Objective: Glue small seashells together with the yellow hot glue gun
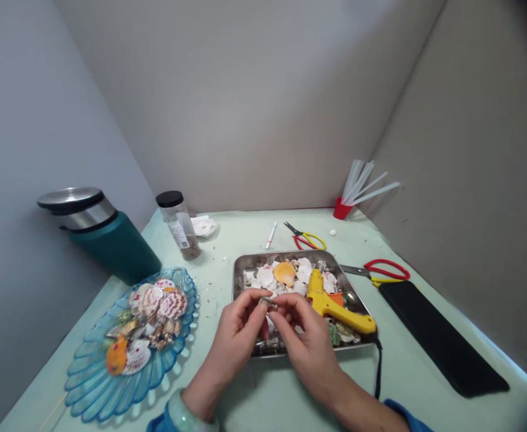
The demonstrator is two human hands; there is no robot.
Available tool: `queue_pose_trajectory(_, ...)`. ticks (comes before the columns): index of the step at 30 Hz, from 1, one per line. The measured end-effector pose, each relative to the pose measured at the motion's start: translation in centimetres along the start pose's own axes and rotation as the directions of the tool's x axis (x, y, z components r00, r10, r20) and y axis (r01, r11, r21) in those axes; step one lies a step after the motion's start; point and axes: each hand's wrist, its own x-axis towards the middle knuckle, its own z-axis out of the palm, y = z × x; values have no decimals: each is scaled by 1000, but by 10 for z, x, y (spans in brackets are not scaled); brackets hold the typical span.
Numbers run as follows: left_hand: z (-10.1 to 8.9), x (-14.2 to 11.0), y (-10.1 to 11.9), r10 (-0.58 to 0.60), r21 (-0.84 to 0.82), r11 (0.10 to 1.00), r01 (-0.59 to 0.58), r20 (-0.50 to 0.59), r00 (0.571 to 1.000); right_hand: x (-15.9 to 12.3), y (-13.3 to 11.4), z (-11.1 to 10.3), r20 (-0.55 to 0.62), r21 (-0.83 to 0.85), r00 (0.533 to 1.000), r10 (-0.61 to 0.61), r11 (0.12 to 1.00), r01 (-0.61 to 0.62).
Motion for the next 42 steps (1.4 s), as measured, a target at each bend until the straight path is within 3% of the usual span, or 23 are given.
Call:
queue_pose_trajectory(11, -3, -1, -2, 55, -108, 993, -54, 9, 998, -3, 0, 0, -62, -89, 996, -66, 994, 60)
queue_pose_trajectory(20, -5, -2, -6, 110, -72, 991, -110, -4, 994, -4, 1, -1, -46, -118, 992, -119, 987, 113)
queue_pose_trajectory(42, -3, -3, -1, 39, 22, 999, -40, 17, 999, -4, 0, -1, -38, -88, 994, -103, 991, 100)
